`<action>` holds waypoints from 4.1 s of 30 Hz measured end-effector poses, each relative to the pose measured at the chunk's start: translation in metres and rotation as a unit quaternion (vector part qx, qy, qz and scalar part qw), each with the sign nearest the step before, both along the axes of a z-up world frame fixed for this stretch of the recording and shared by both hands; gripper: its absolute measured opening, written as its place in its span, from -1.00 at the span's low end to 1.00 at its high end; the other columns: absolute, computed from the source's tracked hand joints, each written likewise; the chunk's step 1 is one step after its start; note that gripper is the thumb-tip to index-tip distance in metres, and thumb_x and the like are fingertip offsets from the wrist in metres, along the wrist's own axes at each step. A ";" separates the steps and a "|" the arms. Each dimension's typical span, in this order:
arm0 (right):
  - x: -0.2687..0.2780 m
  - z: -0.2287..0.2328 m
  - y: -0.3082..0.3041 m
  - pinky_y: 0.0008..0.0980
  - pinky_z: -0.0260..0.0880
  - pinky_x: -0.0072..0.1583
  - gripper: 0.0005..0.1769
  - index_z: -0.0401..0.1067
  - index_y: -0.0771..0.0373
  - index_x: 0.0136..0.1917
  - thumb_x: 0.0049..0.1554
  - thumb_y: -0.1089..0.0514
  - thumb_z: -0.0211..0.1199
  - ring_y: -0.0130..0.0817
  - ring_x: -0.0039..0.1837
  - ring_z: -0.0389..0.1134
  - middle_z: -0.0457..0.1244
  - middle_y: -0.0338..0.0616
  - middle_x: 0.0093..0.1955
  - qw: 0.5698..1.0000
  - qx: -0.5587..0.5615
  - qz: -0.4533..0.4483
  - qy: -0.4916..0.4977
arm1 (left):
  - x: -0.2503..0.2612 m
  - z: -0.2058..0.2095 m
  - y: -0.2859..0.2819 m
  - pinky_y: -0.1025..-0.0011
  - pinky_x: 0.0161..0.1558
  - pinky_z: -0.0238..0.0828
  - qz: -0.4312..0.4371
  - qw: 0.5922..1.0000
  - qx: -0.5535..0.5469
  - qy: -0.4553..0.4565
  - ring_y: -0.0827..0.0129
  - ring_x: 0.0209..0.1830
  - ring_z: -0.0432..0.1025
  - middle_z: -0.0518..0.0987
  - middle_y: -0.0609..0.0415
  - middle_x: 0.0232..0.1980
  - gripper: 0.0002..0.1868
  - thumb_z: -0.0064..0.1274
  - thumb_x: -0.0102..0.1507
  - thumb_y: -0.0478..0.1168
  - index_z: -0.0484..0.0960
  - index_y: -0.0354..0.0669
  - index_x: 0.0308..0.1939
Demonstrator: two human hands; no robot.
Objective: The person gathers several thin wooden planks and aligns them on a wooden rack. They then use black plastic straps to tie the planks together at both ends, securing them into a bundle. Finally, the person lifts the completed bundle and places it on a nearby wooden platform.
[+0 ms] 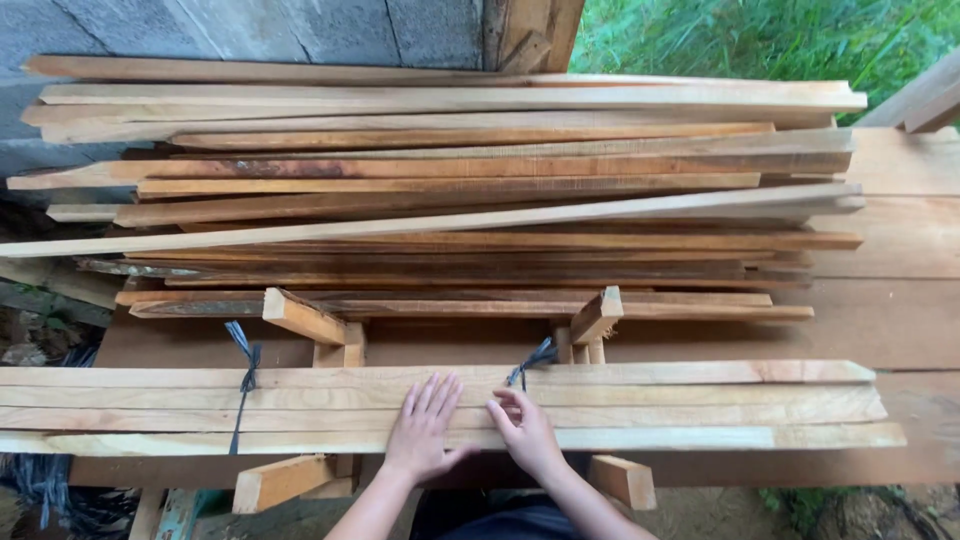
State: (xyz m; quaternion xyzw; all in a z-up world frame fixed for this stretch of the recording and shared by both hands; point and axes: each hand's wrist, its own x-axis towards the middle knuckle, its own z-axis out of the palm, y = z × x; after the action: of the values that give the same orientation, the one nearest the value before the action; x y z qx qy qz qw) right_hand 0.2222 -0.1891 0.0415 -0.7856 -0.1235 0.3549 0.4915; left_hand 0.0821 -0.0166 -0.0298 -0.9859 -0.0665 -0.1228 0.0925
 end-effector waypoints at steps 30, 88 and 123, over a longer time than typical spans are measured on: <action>-0.056 0.035 0.169 0.31 -0.25 0.56 -0.36 0.38 0.12 0.36 0.22 -0.31 -0.02 0.07 0.69 -0.35 0.09 -0.16 0.58 0.949 -0.129 0.196 -0.209 | -0.040 0.205 0.091 -0.01 0.38 0.16 0.136 0.761 -0.552 0.312 -0.01 0.40 0.28 0.35 -0.09 0.43 -0.29 -0.06 0.36 0.19 0.27 -0.23 0.41; 0.068 0.006 0.149 -0.01 0.26 0.50 -0.10 0.06 0.01 0.56 0.17 -0.52 0.04 -0.12 0.52 0.19 0.05 -0.21 0.60 0.778 -0.294 0.535 -0.149 | -0.258 -0.049 0.088 0.29 -0.19 0.44 0.616 0.259 -0.654 -0.354 0.19 -0.14 0.47 0.58 -0.15 -0.02 -0.64 -0.19 0.49 -0.13 0.51 -0.33 0.19; 0.145 -0.044 0.065 -0.14 0.55 0.17 0.39 0.30 0.28 0.43 -0.40 -0.71 0.36 -0.09 0.10 0.50 0.43 0.05 0.07 0.784 -0.314 0.536 0.009 | 0.013 0.059 -0.004 -0.23 0.56 -0.51 0.596 0.118 -0.734 -0.303 -0.03 0.69 -0.29 -0.22 0.05 0.71 0.10 -0.65 0.12 0.55 -0.29 0.14 0.63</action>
State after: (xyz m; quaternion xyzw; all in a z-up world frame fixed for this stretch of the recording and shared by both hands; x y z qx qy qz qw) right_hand 0.3671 -0.1237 -0.0027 -0.7010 -0.4019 0.5869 -0.0504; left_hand 0.0953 -0.0206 0.0297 -0.1072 -0.7139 -0.2089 -0.6597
